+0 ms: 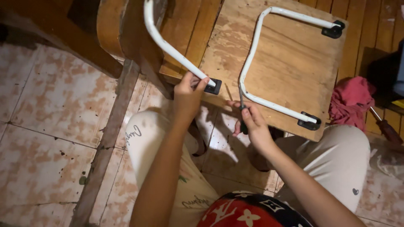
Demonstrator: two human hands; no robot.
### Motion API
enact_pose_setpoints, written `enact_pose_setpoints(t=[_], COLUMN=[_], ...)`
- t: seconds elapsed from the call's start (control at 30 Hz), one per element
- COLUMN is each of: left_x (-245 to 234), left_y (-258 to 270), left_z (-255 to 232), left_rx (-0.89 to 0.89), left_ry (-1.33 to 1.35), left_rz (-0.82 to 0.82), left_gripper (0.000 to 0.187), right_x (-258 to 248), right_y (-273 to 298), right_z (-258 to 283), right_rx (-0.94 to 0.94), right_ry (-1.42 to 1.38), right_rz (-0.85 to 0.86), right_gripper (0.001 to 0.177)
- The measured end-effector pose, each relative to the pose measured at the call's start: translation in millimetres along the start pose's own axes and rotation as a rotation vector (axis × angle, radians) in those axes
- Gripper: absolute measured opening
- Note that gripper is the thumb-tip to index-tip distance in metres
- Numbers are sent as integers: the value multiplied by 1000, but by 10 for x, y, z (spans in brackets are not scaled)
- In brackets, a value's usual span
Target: The person assembles a small wooden stool by attaching white metal legs to a wooden seat using a screwdriver. They position each leg, insert screws, and tighten them to secure the legs to the seat.
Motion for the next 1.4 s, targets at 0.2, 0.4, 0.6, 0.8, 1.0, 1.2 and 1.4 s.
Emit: enact_pose_setpoints(t=[0.2, 0.4, 0.6, 0.8, 1.0, 1.2, 1.4], left_x=[13, -48, -81, 10, 36, 4, -4], left_y=[-7, -67, -48, -19, -30, -51, -54], left_z=[-246, -262, -264, -316, -204, -243, -230], left_rx=[157, 181, 82, 218, 199, 235, 226], left_ry=[-333, -214, -263, -316, -369, -333, -294], left_rz=[62, 42, 66, 20, 54, 41, 42], left_gripper=[24, 23, 23, 22, 23, 23, 22], right_x=[7, -72, -72, -28, -19, -78, -299], right_y=[-28, -10, -8, -6, -9, 7, 64], right_z=[-39, -79, -69, -68, -67, -44, 48], right_rx=[15, 25, 10, 6, 17, 44, 132], right_ry=[18, 17, 0, -1, -2, 77, 436], right_rz=[-7, -27, -20, -9, -9, -72, -365], right_gripper=[33, 33, 33, 32, 32, 31, 31])
Point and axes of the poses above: each hand's wrist, its own y-axis away from the middle knuckle, its own x-axis out of the palm, z = x × y, the point moved 9 cm from there along -y, towards the middle knuckle, and after that the axes turned 15 degrees about x, right-handed, at the moved point
